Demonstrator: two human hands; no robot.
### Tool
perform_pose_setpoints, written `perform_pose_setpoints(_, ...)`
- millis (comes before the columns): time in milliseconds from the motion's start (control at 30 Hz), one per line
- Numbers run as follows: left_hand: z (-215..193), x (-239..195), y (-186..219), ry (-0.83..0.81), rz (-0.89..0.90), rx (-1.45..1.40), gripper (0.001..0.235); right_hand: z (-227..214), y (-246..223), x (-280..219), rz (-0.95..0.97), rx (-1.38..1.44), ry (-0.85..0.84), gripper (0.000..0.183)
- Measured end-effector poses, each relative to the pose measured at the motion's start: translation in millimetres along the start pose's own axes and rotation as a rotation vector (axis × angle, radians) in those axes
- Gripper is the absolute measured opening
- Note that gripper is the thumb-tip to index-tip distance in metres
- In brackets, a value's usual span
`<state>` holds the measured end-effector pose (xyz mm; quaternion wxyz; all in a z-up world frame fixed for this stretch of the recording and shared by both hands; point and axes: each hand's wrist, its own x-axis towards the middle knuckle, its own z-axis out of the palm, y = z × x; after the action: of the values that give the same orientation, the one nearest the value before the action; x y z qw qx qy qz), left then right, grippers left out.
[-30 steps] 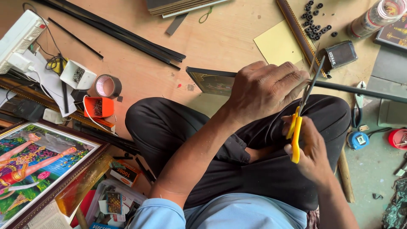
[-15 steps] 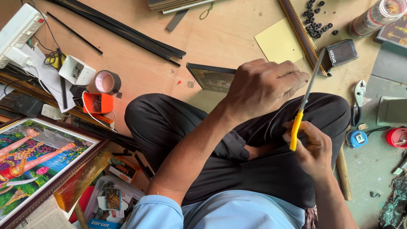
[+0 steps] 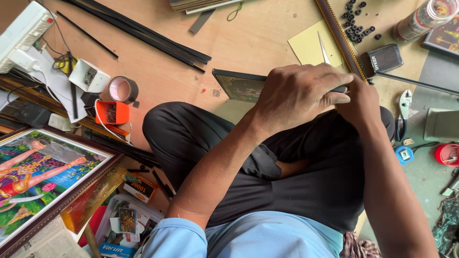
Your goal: Framing a religious picture using black plastic or rubber strips and adhesive.
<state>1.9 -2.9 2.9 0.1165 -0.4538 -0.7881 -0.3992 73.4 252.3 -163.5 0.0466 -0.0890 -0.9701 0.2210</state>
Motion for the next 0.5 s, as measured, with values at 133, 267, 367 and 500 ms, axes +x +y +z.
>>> perform_pose_setpoints(133,0.1,-3.6,1.2,0.031,-0.018,-0.022,0.047,20.4,22.6,27.8,-0.161,-0.055,-0.025,0.021)
perform_pose_setpoints(267,0.1,-4.7,-0.5,0.028,-0.024,-0.048,0.048,15.1,18.9,28.6,-0.156,-0.058,0.000,0.017)
perform_pose_setpoints(367,2.7,-5.9,-2.8,0.053,-0.019,-0.023,0.053,-17.9,-23.3,18.2,-0.135,-0.112,0.077,0.013)
perform_pose_setpoints(500,-2.3,-4.4,-3.2,0.039,-0.017,-0.025,0.051,-62.4,-76.7,-0.9,0.039,0.420,0.204,0.013)
